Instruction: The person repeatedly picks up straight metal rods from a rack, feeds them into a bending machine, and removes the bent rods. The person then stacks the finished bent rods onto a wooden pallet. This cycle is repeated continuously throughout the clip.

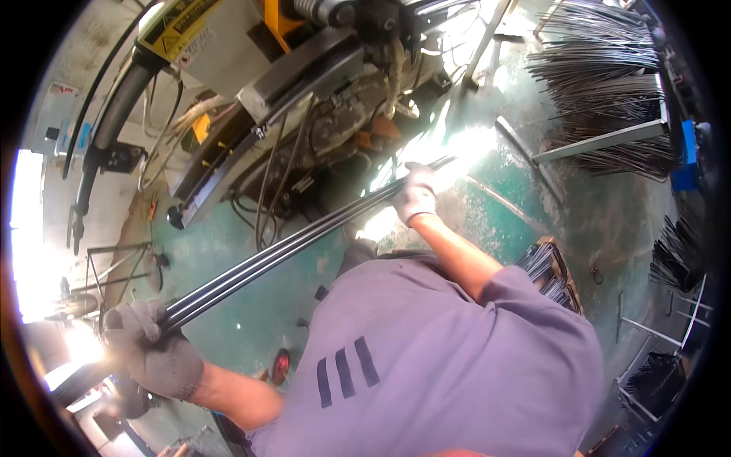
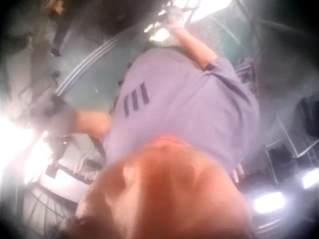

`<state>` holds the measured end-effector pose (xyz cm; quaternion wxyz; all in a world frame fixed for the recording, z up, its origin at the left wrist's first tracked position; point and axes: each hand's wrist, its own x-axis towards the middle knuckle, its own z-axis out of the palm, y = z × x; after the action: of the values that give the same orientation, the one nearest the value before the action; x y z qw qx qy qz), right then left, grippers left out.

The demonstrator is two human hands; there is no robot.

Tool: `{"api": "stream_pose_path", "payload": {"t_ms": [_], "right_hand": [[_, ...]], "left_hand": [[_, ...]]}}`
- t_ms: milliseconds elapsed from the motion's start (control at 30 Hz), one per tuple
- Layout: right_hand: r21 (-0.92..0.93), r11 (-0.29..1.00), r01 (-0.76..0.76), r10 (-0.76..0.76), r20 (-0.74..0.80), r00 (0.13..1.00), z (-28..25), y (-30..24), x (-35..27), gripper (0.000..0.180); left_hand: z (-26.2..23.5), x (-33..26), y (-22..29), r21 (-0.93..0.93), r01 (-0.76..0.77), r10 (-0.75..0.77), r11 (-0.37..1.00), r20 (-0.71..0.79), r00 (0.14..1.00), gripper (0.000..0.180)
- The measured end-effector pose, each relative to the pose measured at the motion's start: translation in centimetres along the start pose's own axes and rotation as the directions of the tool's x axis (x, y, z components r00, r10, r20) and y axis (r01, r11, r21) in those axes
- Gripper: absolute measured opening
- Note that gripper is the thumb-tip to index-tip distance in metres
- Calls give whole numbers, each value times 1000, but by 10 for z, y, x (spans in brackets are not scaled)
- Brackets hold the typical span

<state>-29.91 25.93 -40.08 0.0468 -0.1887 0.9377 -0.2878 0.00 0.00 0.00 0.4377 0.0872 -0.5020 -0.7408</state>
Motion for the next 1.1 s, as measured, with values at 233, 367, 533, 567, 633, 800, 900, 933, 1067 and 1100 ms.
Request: {"api": "stream_pose_path", "payload": {"t_ms": [233,367,533,567,633,800,900,933,1067,1100], "right_hand": [[590,-770,-242,151,537,830,-68,-21,68,40],[771,-599,-215,288,458,841,-79,-65,110,31],[905,-390,-169,205,264,943,-105,-99,163,27],[939,-280,-198,199,259,945,-112,-105,176,28],[993,11,-116,299,108,948,-120,-124,199,27],[967,112,-230,562,130,817,-139,-167,249,44],[965,119,-234,513,141,846,-145,-170,252,47],[918,284,-276,513,98,853,-148,-169,250,43],[939,201,-279,385,186,904,-166,-164,255,36],[921,201,-333,383,239,892,-171,-162,258,34]], "left_hand": [[-97,38,-91,-205,36,-103,978,-326,940,23],[-144,82,-109,-304,77,-177,949,-315,932,26],[-206,122,-119,-423,166,-300,891,-274,914,33],[-217,130,-125,-427,197,-302,882,-191,934,35],[-235,140,-145,-360,213,-269,908,-113,956,36],[-244,150,-186,-311,236,-340,921,-340,877,31],[-238,150,-197,-319,249,-391,914,-542,744,27],[-234,151,-201,-315,236,-384,919,-581,718,27],[-216,162,-210,-311,215,-374,926,-674,637,24],[-212,165,-211,-297,200,-357,934,-727,586,24]]}}
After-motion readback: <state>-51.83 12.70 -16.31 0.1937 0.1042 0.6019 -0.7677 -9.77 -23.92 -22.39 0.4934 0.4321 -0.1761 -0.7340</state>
